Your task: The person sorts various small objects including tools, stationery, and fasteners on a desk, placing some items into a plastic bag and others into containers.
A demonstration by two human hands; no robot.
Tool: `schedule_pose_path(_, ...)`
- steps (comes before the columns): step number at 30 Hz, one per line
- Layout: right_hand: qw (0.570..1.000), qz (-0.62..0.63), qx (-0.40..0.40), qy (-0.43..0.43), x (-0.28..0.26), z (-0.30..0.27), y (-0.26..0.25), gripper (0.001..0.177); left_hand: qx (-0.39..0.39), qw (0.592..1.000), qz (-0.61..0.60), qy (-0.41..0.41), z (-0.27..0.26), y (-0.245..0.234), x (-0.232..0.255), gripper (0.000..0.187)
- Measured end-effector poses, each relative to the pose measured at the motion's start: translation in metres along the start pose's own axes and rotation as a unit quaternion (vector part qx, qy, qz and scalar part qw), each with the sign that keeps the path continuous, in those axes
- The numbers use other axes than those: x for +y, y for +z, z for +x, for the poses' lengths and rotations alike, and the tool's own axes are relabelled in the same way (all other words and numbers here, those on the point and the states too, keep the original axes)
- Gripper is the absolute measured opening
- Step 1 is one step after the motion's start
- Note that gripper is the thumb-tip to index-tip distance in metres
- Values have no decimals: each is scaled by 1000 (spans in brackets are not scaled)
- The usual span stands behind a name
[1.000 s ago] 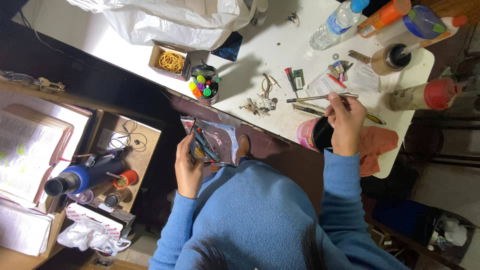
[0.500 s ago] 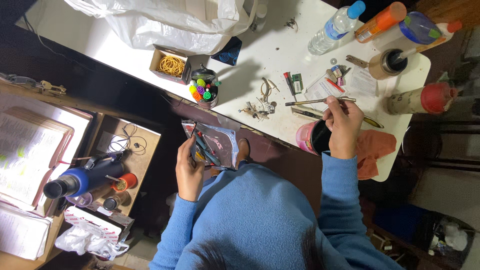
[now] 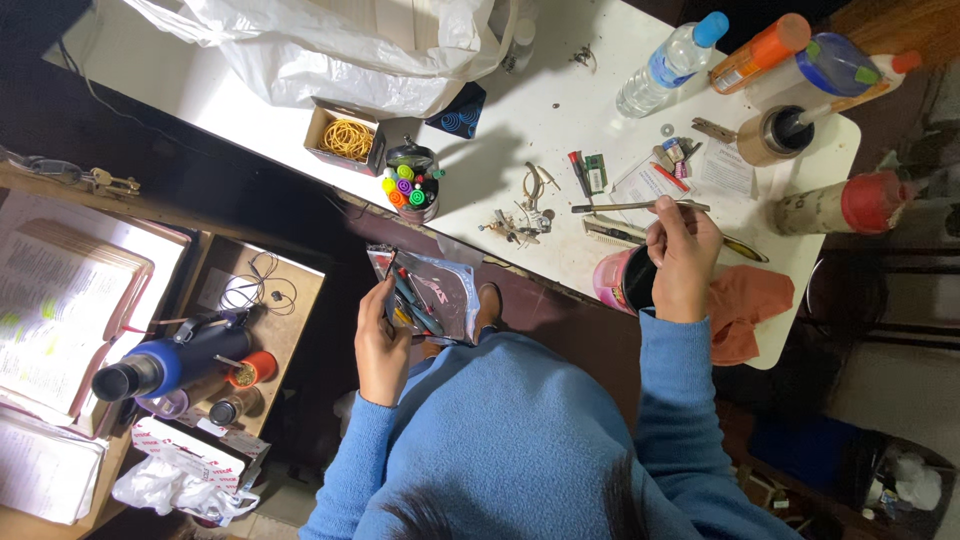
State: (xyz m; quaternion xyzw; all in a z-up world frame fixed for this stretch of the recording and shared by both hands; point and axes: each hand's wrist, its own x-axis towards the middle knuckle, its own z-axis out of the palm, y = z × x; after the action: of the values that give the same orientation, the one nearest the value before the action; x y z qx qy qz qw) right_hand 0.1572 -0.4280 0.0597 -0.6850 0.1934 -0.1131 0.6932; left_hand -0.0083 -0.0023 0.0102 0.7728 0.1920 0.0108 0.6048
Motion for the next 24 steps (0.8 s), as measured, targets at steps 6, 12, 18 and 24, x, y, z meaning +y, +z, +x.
schedule_pose_path(6,1000,3,-27,-15,14,-1,2,19,0,1000,4,5,1,-2,15,88)
schedule_pose_path(12,997,-14,-55,-60,-17,-54,41,19,15,998,58,33,-2,6,21,89)
schedule_pose_path(18,951,-72,-27,-300,-25,-94,29,6,21,997,73,34,-5,9,8,93)
schedule_pose_path(24,890,-92,-1,-446,-72,-132,33,24,-5,997,66,38,-1,14,-6,94)
